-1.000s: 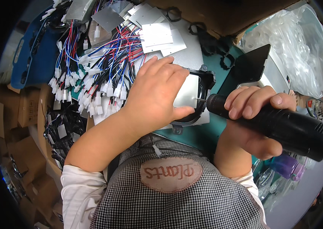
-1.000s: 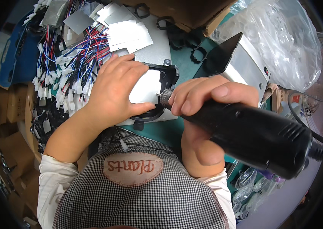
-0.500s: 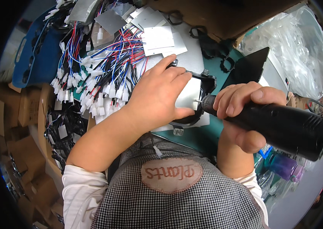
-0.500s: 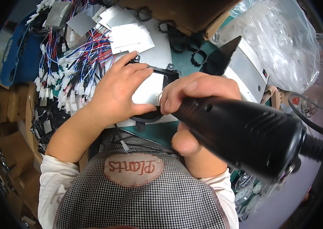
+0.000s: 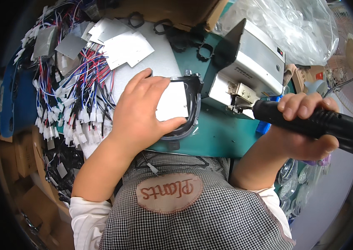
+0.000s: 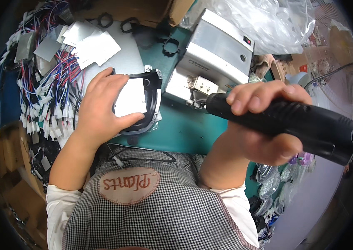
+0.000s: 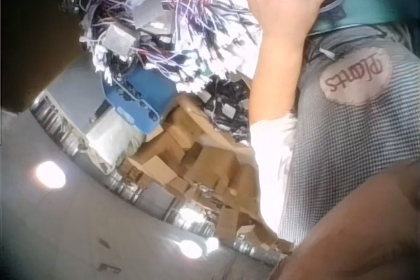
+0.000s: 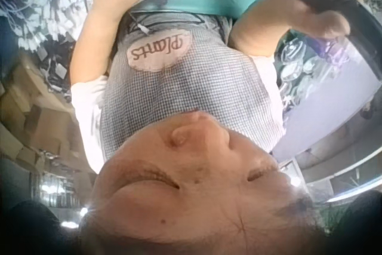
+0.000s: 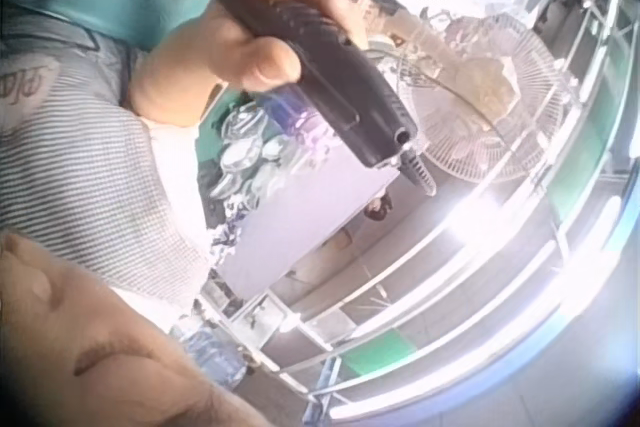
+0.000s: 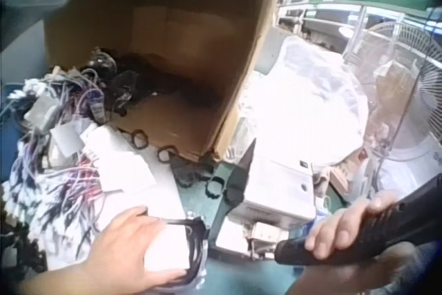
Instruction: Assembling electronic components by attaching metal plates to plastic housings using an electric screwdriver and connecting wiring harnesses.
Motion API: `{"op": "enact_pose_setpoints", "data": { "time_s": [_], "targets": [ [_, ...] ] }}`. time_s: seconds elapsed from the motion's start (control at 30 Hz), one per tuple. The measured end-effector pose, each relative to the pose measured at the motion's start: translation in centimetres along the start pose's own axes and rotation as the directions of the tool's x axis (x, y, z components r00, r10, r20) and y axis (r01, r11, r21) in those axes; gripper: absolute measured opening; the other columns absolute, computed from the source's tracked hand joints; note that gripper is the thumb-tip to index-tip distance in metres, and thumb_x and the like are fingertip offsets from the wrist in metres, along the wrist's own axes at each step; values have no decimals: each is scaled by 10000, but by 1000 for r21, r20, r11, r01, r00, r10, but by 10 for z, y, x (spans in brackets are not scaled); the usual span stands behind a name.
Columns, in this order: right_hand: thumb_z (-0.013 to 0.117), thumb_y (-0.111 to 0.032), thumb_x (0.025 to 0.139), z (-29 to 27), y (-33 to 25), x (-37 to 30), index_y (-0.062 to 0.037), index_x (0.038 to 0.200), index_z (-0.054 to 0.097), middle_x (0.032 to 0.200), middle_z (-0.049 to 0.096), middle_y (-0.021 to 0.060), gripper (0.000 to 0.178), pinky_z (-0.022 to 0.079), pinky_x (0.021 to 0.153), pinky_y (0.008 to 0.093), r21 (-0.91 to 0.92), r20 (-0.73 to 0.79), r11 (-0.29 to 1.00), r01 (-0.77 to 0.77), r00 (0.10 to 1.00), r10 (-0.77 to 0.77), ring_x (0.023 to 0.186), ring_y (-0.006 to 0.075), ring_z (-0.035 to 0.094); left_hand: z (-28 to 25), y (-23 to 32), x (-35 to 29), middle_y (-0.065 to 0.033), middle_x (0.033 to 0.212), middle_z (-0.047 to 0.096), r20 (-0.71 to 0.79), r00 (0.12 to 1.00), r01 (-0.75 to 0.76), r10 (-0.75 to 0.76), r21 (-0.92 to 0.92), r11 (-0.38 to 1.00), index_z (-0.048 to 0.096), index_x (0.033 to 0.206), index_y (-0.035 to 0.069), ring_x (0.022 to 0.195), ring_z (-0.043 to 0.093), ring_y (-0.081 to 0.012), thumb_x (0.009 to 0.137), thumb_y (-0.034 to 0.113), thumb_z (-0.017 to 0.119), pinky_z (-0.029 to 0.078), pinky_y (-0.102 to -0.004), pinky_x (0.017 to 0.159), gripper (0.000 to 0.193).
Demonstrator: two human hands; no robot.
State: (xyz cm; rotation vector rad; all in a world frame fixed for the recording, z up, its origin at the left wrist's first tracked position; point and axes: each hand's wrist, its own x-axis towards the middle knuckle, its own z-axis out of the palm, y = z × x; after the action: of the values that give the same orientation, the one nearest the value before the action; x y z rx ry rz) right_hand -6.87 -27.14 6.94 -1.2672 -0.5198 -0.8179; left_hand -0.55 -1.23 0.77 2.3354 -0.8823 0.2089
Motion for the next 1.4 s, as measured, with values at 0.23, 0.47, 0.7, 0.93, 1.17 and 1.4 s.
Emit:
{"op": "enact_pose_setpoints", "data": {
  "time_s": [0.23, 0.47, 0.7, 0.93, 1.17, 1.4],
  "targets": [
    [606, -572, 834, -5, 13, -9, -24, 1182, 407, 792, 548, 138, 679, 506, 546, 362, -21, -36, 1000, -20, 999, 20, 580, 238, 568, 2, -1, 0, -164, 1132, 601, 3, 999, -32, 32, 42, 999, 572, 1141, -3, 1163, 499, -397, 512, 259, 861, 408, -455, 982, 740],
    [645, -531, 823, -2, 15, -9, -9, 1187, 405, 789, 553, 132, 680, 500, 550, 351, 67, 60, 986, -153, 987, 149, 584, 231, 563, -2, -2, -1, -171, 1169, 583, 20, 1000, -20, 20, 30, 999, 572, 1150, 5, 1178, 487, -397, 525, 259, 855, 401, -460, 990, 731],
    [602, -590, 819, 33, 20, 0, -5, 1209, 457, 812, 542, 92, 718, 469, 548, 334, 231, 245, 958, -171, 963, 113, 590, 180, 549, -25, -13, -7, -196, 1304, 471, 88, 996, 1, -3, 28, 1000, 534, 1216, 53, 1241, 417, -390, 611, 292, 819, 397, -441, 1004, 711],
    [655, -618, 771, 83, 43, 2, -19, 1199, 451, 809, 541, 78, 764, 477, 540, 319, 350, 363, 918, -189, 930, 53, 583, 176, 558, -22, -24, -12, -163, 1331, 459, 179, 980, 114, -88, -141, 983, 541, 1251, 55, 1205, 450, -358, 602, 267, 825, 386, -423, 1007, 739],
    [644, -596, 791, 106, 61, -5, -13, 1204, 421, 799, 540, 99, 749, 497, 567, 352, 328, 328, 923, -201, 940, 88, 597, 210, 576, -21, -26, -12, -147, 1287, 486, 168, 982, 105, -80, -144, 984, 567, 1232, 47, 1180, 452, -345, 593, 255, 830, 384, -413, 1003, 722],
    [621, -553, 825, 108, 72, -6, 0, 1203, 416, 800, 533, 120, 700, 499, 576, 365, 331, 329, 922, -199, 940, 85, 609, 228, 575, -22, -30, -7, -138, 1236, 511, 187, 980, 90, -60, -157, 983, 571, 1218, 33, 1154, 459, -333, 600, 261, 833, 394, -404, 987, 709]
  ]
}}
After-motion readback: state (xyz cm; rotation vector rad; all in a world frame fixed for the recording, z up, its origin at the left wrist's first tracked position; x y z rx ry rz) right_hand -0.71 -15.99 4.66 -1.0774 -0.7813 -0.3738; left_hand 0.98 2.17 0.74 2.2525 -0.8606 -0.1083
